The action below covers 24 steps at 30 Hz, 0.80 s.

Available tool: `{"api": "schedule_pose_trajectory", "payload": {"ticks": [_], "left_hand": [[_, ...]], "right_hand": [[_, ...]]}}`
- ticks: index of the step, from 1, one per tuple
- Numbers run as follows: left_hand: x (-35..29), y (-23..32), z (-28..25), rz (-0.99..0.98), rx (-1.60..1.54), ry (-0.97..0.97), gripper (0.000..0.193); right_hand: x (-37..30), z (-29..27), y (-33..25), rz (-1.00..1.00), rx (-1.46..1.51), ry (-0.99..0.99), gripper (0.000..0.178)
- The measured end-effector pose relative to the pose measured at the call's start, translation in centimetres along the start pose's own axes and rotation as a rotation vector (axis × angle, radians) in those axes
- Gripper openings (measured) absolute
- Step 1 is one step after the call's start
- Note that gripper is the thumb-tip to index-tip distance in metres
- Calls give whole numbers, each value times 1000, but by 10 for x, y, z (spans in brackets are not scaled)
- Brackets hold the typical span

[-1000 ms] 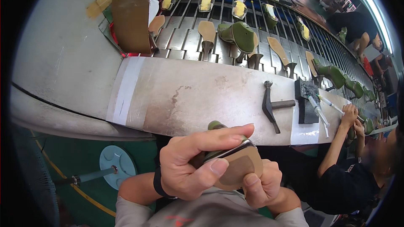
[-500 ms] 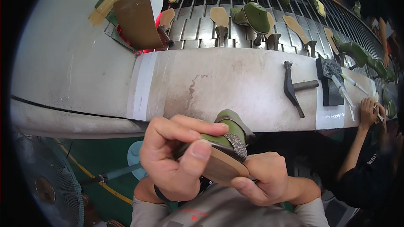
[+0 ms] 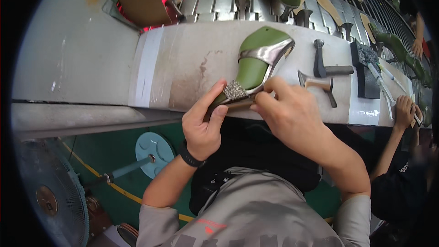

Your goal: The person assembles high-heeled shoes by taking shoe uppers and soles from a conveyor, aligning and pressing the soles and heels onto the shoe uppers by hand, hammering the edges with a hammer, and placing the assembled shoes back onto the conveyor.

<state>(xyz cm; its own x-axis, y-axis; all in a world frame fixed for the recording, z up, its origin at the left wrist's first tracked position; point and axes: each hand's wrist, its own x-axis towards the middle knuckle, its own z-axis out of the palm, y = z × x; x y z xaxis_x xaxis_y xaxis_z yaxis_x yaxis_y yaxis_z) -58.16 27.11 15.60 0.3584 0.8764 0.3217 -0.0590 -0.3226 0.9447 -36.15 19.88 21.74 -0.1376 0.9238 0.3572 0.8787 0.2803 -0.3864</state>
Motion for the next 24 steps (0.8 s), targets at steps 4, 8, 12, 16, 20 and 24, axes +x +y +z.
{"api": "schedule_pose_trajectory", "payload": {"ticks": [4, 8, 12, 16, 20, 24], "left_hand": [[11, -16, 4, 252, 215, -112, 39], [15, -24, 6, 434, 348, -99, 37], [17, -23, 6, 562, 464, -99, 32], [19, -18, 8, 583, 510, -82, 26], [7, -2, 19, 147, 191, -37, 24], [25, 18, 14, -134, -72, -140, 31]], "right_hand": [[-6, 16, 8, -58, -73, 156, 15], [-10, 23, 15, -81, -86, 134, 14], [-11, 23, 16, -104, -110, 149, 14], [-10, 20, 12, -72, -83, 144, 16], [-5, 9, 12, 16, 45, 67, 22], [-3, -7, 35, -70, 13, -18, 23]]}}
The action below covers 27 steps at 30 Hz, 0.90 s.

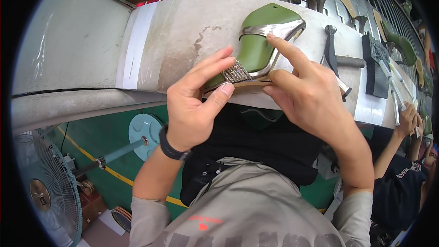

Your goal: The person assembles high-heeled shoes by taking shoe uppers and soles from a conveyor, aligning and pressing the soles and heels onto the shoe uppers by hand, hammering the edges with a hammer, and placing the assembled shoes back onto the conveyor.

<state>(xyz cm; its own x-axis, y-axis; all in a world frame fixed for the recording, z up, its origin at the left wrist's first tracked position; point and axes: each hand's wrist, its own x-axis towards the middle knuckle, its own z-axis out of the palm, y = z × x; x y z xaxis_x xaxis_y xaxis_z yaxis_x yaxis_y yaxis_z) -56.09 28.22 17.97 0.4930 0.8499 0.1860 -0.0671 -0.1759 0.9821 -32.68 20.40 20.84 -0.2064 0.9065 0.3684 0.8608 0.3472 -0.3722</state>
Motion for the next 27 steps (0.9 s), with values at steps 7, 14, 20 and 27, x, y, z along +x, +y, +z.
{"api": "schedule_pose_trajectory", "payload": {"ticks": [7, 14, 20, 27], "left_hand": [[23, 6, -11, 74, 263, -322, 36], [29, 15, 6, 2, 277, -212, 16], [35, 25, 21, 73, 531, -184, 18], [57, 42, 40, 211, 887, -263, 26]], "right_hand": [[3, -6, 15, -24, 53, -77, 23], [7, -7, 28, -101, 3, -100, 21], [9, -4, 33, -145, -20, -111, 16], [6, -12, 37, -171, -137, 4, 15]]}}
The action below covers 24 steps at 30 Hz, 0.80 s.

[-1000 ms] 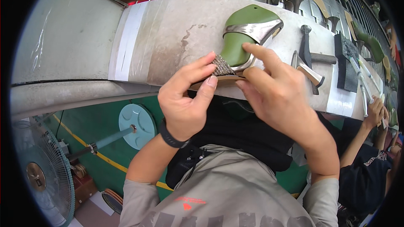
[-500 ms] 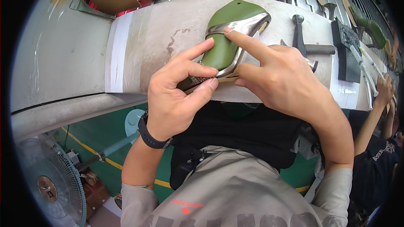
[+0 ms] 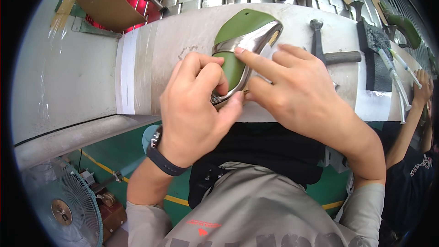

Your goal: The person assembles high-heeled shoes by taking shoe uppers and soles from a conveyor, aligning and pressing the soles and heels onto the shoe uppers by hand, hammering the edges with a hammer, and placing the assembled shoes back onto the conveyor.

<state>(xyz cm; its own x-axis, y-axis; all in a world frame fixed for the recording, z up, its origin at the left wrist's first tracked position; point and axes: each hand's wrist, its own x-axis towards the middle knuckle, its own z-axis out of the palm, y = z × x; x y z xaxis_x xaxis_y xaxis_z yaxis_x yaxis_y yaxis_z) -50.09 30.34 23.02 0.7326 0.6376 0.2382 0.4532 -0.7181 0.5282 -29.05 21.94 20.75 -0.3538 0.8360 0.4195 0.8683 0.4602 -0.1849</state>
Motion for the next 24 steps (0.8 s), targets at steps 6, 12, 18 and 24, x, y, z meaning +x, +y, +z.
{"api": "schedule_pose_trajectory", "payload": {"ticks": [6, 12, 18, 24], "left_hand": [[109, -37, 33, 434, 78, 50, 62], [123, -61, 36, 94, -551, -319, 37], [48, -64, 27, 275, -657, -43, 34], [35, -76, 22, 274, -878, 90, 64]], "right_hand": [[-12, -32, 16, 192, -347, -62, 16], [0, -46, 10, 278, -255, 448, 45], [13, -33, -34, 364, 611, 232, 56], [27, -13, -56, -38, 150, 430, 48]]}}
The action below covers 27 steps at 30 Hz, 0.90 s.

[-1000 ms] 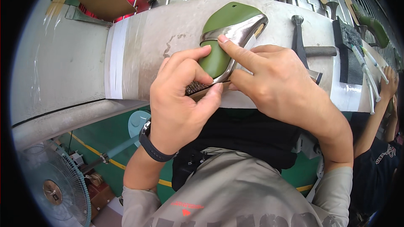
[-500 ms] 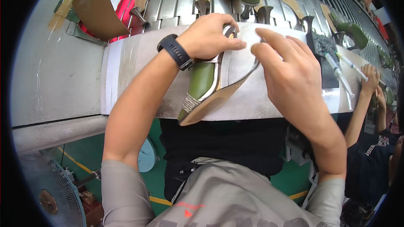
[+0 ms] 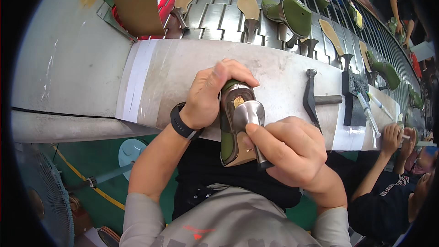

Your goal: The person assembles high-heeled shoes by taking shoe uppers and soles from a conveyor, aligning and pressing the soles and heels onto the shoe uppers by hand, hammering the edges with a hammer, and placing the assembled shoes back onto the conveyor.

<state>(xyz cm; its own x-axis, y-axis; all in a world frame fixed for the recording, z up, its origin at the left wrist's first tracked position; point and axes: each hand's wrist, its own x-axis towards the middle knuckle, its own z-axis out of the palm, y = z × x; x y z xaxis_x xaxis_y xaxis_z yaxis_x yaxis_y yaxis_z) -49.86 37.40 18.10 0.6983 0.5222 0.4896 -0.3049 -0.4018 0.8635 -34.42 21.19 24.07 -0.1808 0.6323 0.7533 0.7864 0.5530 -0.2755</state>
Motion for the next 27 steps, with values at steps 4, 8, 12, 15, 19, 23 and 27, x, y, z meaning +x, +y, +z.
{"api": "schedule_pose_trajectory", "payload": {"ticks": [4, 8, 12, 15, 19, 23, 27], "left_hand": [[0, -2, 5, -127, -64, 89, 90], [2, 0, 3, -70, 34, 23, 96], [1, -1, 2, -58, 33, 33, 96], [1, 0, 2, -61, 38, 33, 96], [2, 0, 1, -95, 45, 13, 99], [33, 10, 4, -156, -91, 51, 65], [62, -38, -6, -318, -302, 20, 30]], "right_hand": [[2, 18, 8, -47, -35, 38, 36], [-1, 27, 13, -61, -53, 50, 33], [2, 28, 13, -57, -43, 39, 32], [-1, 30, 15, -62, -55, 39, 33], [0, 35, 18, -77, -55, 57, 34], [12, 36, 57, -130, -45, 130, 36], [28, 40, 85, 61, -53, 44, 32]]}}
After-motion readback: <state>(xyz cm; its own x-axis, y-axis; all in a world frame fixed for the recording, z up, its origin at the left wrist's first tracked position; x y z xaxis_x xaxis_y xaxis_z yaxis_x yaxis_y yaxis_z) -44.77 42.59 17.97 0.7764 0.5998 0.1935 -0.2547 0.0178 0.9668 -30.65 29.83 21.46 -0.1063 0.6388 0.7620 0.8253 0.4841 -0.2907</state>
